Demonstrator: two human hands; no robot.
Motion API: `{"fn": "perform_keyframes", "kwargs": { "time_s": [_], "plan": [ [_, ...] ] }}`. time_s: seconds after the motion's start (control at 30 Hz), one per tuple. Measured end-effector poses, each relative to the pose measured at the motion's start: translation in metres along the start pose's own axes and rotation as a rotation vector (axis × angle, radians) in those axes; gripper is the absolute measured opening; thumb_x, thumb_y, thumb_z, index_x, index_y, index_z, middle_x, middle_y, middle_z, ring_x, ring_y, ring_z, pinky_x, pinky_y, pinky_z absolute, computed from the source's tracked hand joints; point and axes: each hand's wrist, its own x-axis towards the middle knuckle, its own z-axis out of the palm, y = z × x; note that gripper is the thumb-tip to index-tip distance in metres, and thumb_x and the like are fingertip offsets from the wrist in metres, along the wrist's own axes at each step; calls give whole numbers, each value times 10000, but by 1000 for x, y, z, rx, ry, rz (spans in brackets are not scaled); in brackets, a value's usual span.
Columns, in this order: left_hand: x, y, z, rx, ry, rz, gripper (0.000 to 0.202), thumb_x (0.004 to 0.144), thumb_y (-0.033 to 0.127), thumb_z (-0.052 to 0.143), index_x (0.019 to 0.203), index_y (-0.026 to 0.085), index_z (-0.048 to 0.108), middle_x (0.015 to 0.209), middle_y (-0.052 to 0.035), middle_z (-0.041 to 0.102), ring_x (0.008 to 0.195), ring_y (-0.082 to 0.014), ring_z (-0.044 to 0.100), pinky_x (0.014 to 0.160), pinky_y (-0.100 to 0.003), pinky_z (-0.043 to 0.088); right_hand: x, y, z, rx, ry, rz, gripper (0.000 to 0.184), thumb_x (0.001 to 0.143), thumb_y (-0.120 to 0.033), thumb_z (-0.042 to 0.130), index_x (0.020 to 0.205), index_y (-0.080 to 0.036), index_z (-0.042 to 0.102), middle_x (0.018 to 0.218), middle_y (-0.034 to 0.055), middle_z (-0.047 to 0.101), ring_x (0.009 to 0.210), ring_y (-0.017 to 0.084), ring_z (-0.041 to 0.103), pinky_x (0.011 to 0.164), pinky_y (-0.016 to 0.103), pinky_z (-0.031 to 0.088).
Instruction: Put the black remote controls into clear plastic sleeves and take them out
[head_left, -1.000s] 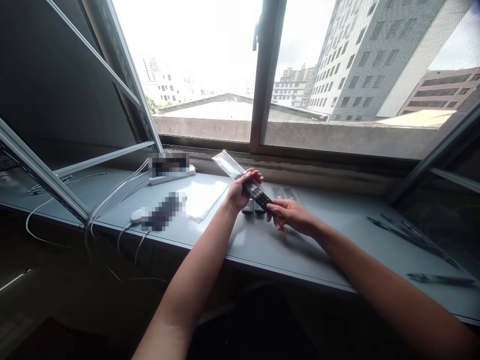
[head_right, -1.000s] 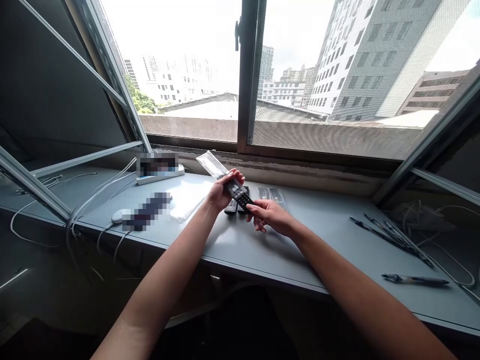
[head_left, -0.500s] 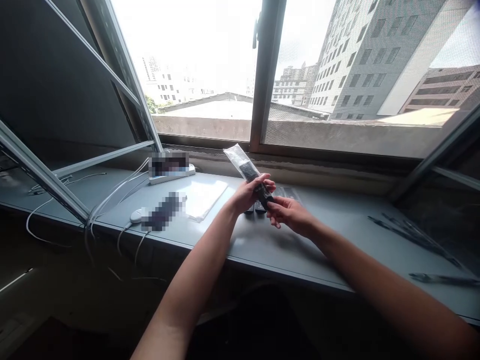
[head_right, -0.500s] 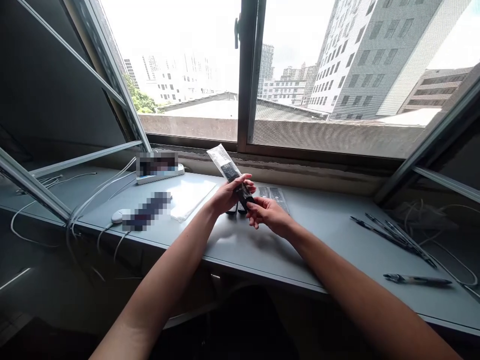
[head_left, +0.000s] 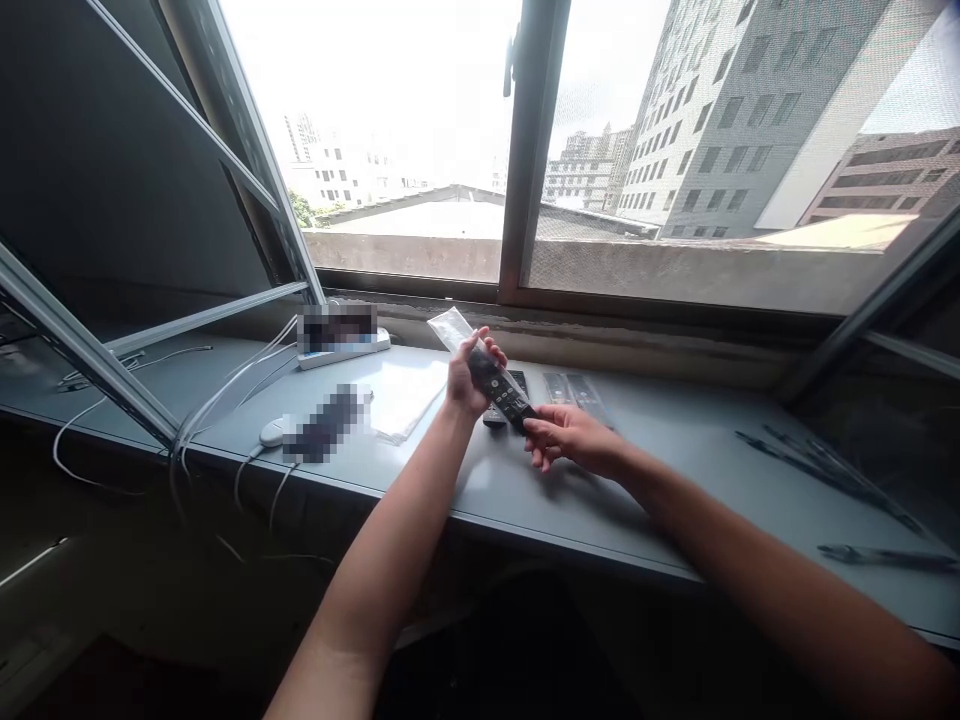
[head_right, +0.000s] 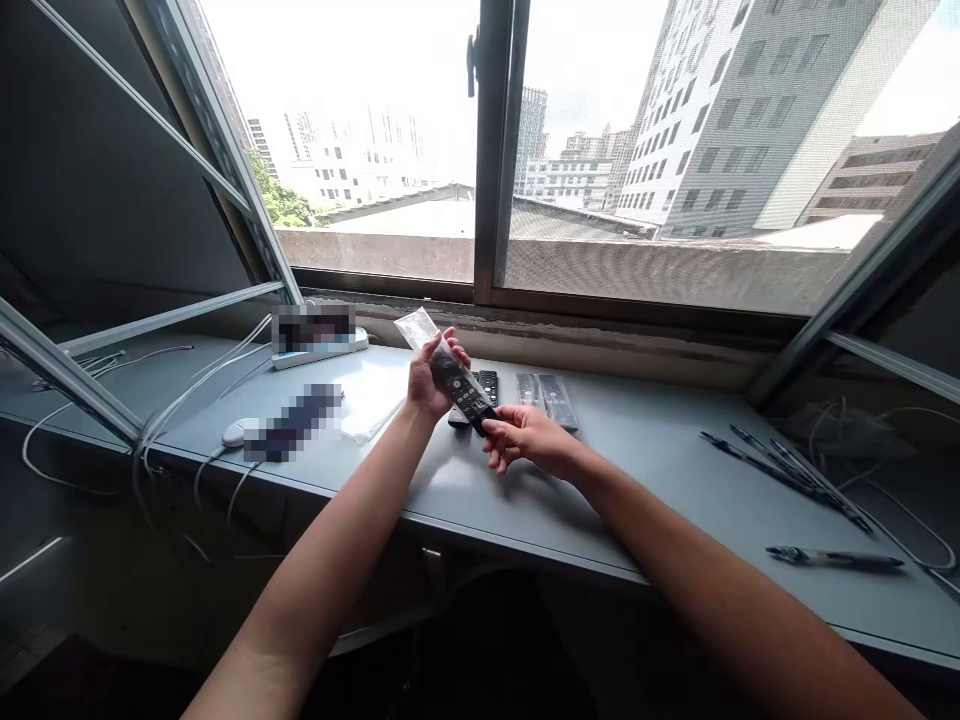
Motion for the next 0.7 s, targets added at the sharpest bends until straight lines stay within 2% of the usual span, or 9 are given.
{"fn": "perform_keyframes", "kwargs": {
  "time_s": [0.07, 0.17, 0.23, 0.3, 0.37, 0.5, 0.7],
  "plan": [
    [0, 1, -1, 18, -12, 2, 138, 1051, 190, 607, 1142, 154, 705, 731, 32, 571, 570, -64, 541, 655, -197, 538, 1, 2, 2, 8, -6, 8, 468, 867, -552, 921, 995, -168, 685, 858, 87, 794, 663, 193, 781, 605, 297, 660],
    [-1, -5, -2, 127, -45, -36, 134, 1055, 191, 598, 1114, 158, 714, 727, 40, 515, 562, -63, 493, 633, -183, 509, 2, 3, 6, 49, 29, -15, 454, 881, -539, 914, 1030, -182, 676, 908, 111, 808, 746, 224, 808, 659, 328, 687],
    [-2, -11, -4, 185, -78, -90, 143, 1050, 203, 613, 1130, 163, 724, 745, 36, 512, 581, -69, 499, 647, -186, 509, 2, 2, 9, 84, 51, -56, 486, 892, -511, 913, 1168, -200, 661, 955, 117, 820, 822, 248, 821, 718, 370, 705],
    [-2, -16, -6, 204, -123, -132, 155, 1042, 201, 624, 1147, 163, 730, 753, 34, 510, 597, -73, 503, 658, -189, 509, 1, 1, 11, 97, 55, -101, 618, 877, -465, 934, 1343, -226, 607, 997, 110, 829, 885, 266, 825, 768, 412, 712],
    [-1, -18, -7, 203, -159, -149, 159, 1038, 201, 628, 1150, 161, 733, 760, 32, 514, 613, -76, 513, 677, -194, 515, 1, 0, 12, 74, 48, -136, 684, 855, -433, 952, 1400, -233, 589, 1010, 102, 831, 903, 274, 824, 782, 433, 712],
    [0, -20, -9, 192, -191, -155, 152, 1046, 214, 627, 1131, 154, 737, 772, 23, 534, 652, -83, 554, 723, -208, 531, 1, -1, 12, -13, 48, -193, 534, 864, -461, 931, 1261, -204, 683, 1000, 107, 828, 892, 276, 821, 765, 431, 707],
    [-2, -23, -9, 219, -223, -202, 152, 1007, 227, 717, 1140, 154, 730, 793, 12, 595, 710, -103, 632, 769, -238, 564, 2, -4, 12, -99, 118, -249, 438, 857, -519, 918, 1072, -182, 738, 951, 110, 822, 835, 268, 811, 690, 401, 698]
  ]
}}
